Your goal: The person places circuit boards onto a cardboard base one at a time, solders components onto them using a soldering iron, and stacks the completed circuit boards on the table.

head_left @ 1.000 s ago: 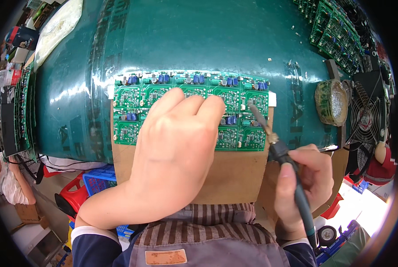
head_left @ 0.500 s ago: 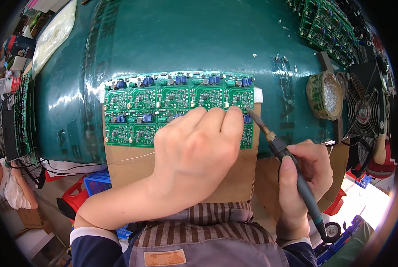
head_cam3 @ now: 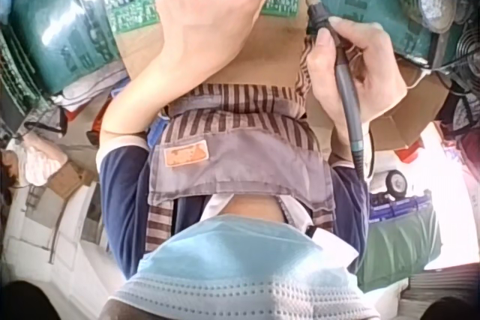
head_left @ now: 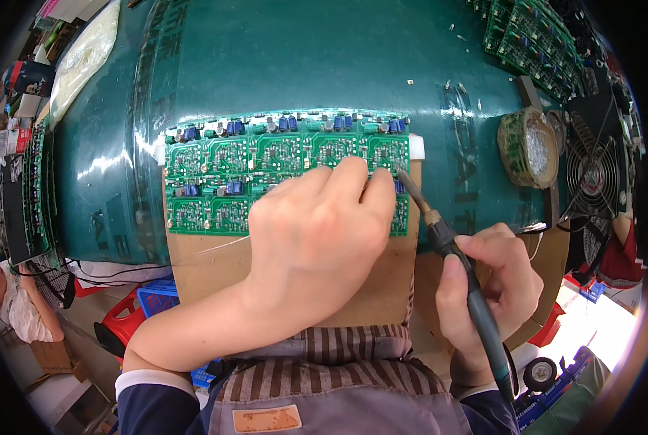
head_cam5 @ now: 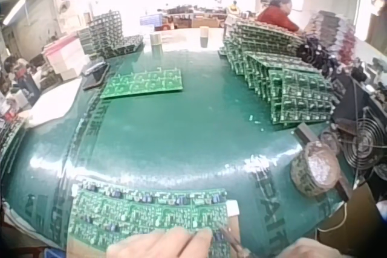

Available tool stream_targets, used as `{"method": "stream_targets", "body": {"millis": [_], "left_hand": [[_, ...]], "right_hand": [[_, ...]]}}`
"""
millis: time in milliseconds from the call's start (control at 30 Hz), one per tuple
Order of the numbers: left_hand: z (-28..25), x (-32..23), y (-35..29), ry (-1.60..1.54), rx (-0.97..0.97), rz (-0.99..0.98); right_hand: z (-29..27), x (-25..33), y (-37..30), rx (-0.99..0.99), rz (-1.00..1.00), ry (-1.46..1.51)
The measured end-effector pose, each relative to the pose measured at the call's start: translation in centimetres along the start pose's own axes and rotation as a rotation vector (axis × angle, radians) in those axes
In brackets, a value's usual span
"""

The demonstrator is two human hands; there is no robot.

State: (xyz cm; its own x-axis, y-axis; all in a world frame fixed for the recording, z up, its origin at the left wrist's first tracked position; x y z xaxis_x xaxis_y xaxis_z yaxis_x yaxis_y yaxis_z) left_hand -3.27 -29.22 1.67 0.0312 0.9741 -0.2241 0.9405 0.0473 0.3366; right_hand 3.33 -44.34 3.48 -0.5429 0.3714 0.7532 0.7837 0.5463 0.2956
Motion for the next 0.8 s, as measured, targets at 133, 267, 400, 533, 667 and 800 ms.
{"method": "stream_targets", "body": {"millis": [133, 267, 400, 533, 667, 800], "left_hand": [[0.2, 0.1, 0.1, 0.006, -0.046, 0.014], [-0.8, 0.2, -0.1, -0.083, -0.026, 0.012], [-1.2, -0.4, -0.9, -0.155, -0.047, -0.003], [-1.8, -1.4, -2.5, -0.165, -0.047, 0.029], [-1.9, -2.2, -4.2, -0.116, 0.011, 0.039], [-1.1, -2.1, -4.9, -0.150, -0.033, 0.007]], "right_hand": [[-0.5, -0.2, -0.5, -0.001, 0.008, -0.022], [-3.0, -1.6, -1.9, -0.206, 0.156, -0.013], [-5.7, -5.0, -3.4, -0.545, 0.259, -0.210], [-6.2, -7.8, -2.7, -0.536, 0.335, -0.272], [-5.1, -4.7, -4.1, -0.531, 0.263, -0.274], [-2.5, -1.8, -6.2, -0.229, 0.179, 0.087]]}}
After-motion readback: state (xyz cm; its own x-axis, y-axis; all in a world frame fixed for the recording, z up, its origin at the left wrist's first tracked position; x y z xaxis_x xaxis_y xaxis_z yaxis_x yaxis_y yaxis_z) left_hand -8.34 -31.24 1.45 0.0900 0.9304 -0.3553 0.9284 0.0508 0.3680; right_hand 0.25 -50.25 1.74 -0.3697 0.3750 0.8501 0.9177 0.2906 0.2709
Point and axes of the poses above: each hand's wrist, its own y-axis towards the middle knuckle, its own z-axis out of the palm, x = y × z, the point moved 3 cm from there along y, towards the middle knuckle, and after that the axes turned 11 degrees about z, right-handed, at the moved point
